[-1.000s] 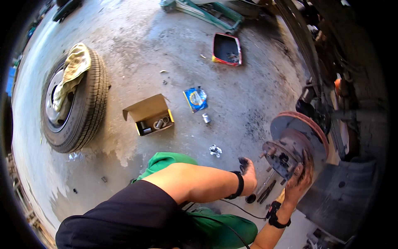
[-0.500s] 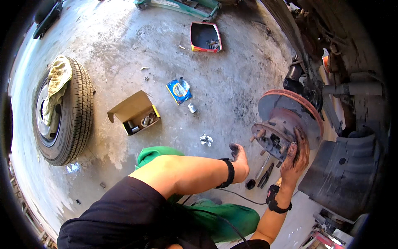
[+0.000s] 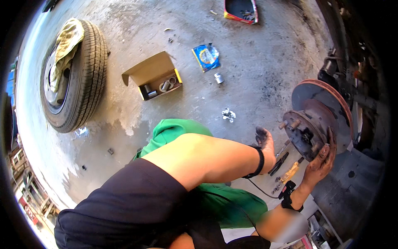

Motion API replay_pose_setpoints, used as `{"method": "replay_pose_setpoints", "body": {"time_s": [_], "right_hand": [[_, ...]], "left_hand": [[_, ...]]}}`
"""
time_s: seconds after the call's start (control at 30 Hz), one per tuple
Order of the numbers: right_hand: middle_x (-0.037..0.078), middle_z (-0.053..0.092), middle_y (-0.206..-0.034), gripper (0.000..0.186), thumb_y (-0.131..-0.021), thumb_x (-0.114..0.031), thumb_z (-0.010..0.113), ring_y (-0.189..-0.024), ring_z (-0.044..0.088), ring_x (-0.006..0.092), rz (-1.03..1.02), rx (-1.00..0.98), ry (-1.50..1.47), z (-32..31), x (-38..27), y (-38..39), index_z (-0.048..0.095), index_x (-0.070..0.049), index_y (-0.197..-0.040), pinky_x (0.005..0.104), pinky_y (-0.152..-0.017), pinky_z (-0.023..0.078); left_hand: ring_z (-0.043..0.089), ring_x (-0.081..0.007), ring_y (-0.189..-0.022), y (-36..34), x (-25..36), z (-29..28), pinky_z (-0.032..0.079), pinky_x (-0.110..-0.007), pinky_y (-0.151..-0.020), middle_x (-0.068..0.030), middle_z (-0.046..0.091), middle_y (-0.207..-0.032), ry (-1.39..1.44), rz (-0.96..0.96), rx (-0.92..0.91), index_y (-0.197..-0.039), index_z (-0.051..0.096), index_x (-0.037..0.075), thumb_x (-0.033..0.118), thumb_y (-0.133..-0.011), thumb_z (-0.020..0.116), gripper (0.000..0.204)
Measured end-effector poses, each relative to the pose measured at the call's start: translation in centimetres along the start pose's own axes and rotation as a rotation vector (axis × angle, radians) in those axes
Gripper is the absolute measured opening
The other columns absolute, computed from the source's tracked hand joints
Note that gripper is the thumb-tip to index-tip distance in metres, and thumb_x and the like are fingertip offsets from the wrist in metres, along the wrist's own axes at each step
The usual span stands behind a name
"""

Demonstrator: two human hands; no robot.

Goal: The person cleans a component with a cloth, applies grease to the interior of a wheel hub by hand, and uses a torque wrench to secure the central nut.

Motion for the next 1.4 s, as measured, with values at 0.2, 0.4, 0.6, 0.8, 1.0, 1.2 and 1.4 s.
{"method": "replay_pose_setpoints", "body": {"time_s": [0.2, 0.4, 0.6, 0.8, 1.0, 1.2, 1.4], "right_hand": [[0.017, 0.060, -0.122, 0.038, -0.100, -0.025, 0.041, -0.111, 0.057, 0.0364, 0.026, -0.010, 0.132, -0.4, 1.2, 0.3, 0.057, -0.001, -0.125, 0.0397, -0.097, 0.043], [0.019, 0.062, -0.104, 0.024, -0.097, -0.020, 0.049, -0.090, 0.061, 0.0308, 0.099, 0.381, 0.023, -2.4, 0.0, 0.0, 0.056, 0.000, -0.109, 0.0377, -0.079, 0.048], [0.013, 0.059, -0.067, 0.033, -0.099, -0.027, 0.049, -0.055, 0.055, 0.0246, 0.758, 0.172, -0.162, 2.6, -2.6, 8.1, 0.060, -0.001, -0.083, 0.0398, -0.055, 0.044], [0.010, 0.062, -0.079, 0.041, -0.098, -0.041, 0.046, -0.058, 0.053, 0.0165, 1.045, 0.296, -0.826, 9.2, 0.4, 8.6, 0.060, -0.002, -0.096, 0.0304, -0.049, 0.038], [0.001, 0.058, -0.080, 0.033, -0.100, -0.036, 0.040, -0.058, 0.046, 0.0084, 1.226, 0.543, -1.158, 10.1, 0.0, 6.3, 0.057, -0.007, -0.097, 0.0206, -0.047, 0.032], [-0.001, 0.050, -0.071, 0.017, -0.094, -0.024, 0.046, -0.054, 0.040, 0.0078, 1.001, 0.485, -2.062, 11.4, 0.2, 4.9, 0.053, -0.010, -0.089, 0.0195, -0.046, 0.030], [0.001, 0.049, -0.069, 0.023, -0.090, -0.027, 0.042, -0.052, 0.040, 0.0088, 0.972, 0.388, -2.463, 11.9, 0.4, 5.7, 0.054, -0.007, -0.092, 0.0212, -0.043, 0.030]], "left_hand": [[0.046, -0.0407, -0.125, 1.2, 0.5, -0.5, 0.032, -0.068, -0.095, -0.0165, 0.047, -0.140, 0.303, 0.145, 0.281, -0.133, 0.052, 0.009, 0.049, -0.090, 0.044, 0.060], [0.052, -0.0401, -0.112, 3.8, -2.3, 2.1, 0.041, -0.059, -0.084, -0.0141, 0.059, -0.124, 0.087, 0.174, 0.223, -0.124, 0.061, 0.012, 0.034, -0.077, 0.071, 0.053], [0.049, -0.0378, -0.120, 1.2, -0.3, 2.9, 0.038, -0.060, -0.088, -0.0129, 0.052, -0.134, 0.006, 0.261, 0.161, -0.129, 0.056, 0.013, 0.037, -0.081, 0.066, 0.055], [0.045, -0.0374, -0.127, 0.5, -0.6, 3.4, 0.035, -0.063, -0.092, -0.0133, 0.045, -0.144, 0.033, 0.263, 0.071, -0.135, 0.052, 0.014, 0.038, -0.083, 0.063, 0.058], [0.044, -0.0375, -0.128, 1.5, -1.5, 3.9, 0.034, -0.064, -0.093, -0.0126, 0.044, -0.144, 0.071, 0.278, 0.044, -0.135, 0.051, 0.014, 0.038, -0.083, 0.063, 0.058], [0.043, -0.0362, -0.130, 1.6, -1.7, 4.0, 0.033, -0.063, -0.094, -0.0101, 0.044, -0.145, 0.067, 0.265, 0.025, -0.136, 0.050, 0.016, 0.038, -0.084, 0.062, 0.058], [0.042, -0.0347, -0.130, -0.9, -1.0, 5.3, 0.034, -0.058, -0.097, -0.0091, 0.045, -0.144, 0.013, 0.208, -0.024, -0.137, 0.049, 0.017, 0.042, -0.083, 0.064, 0.061]]}}
Point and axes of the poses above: each hand's wrist, its own y-axis away from the middle knuckle, its own z-axis out of the palm, x = y × z, the point moved 4 cm from there along -y, towards the middle knuckle
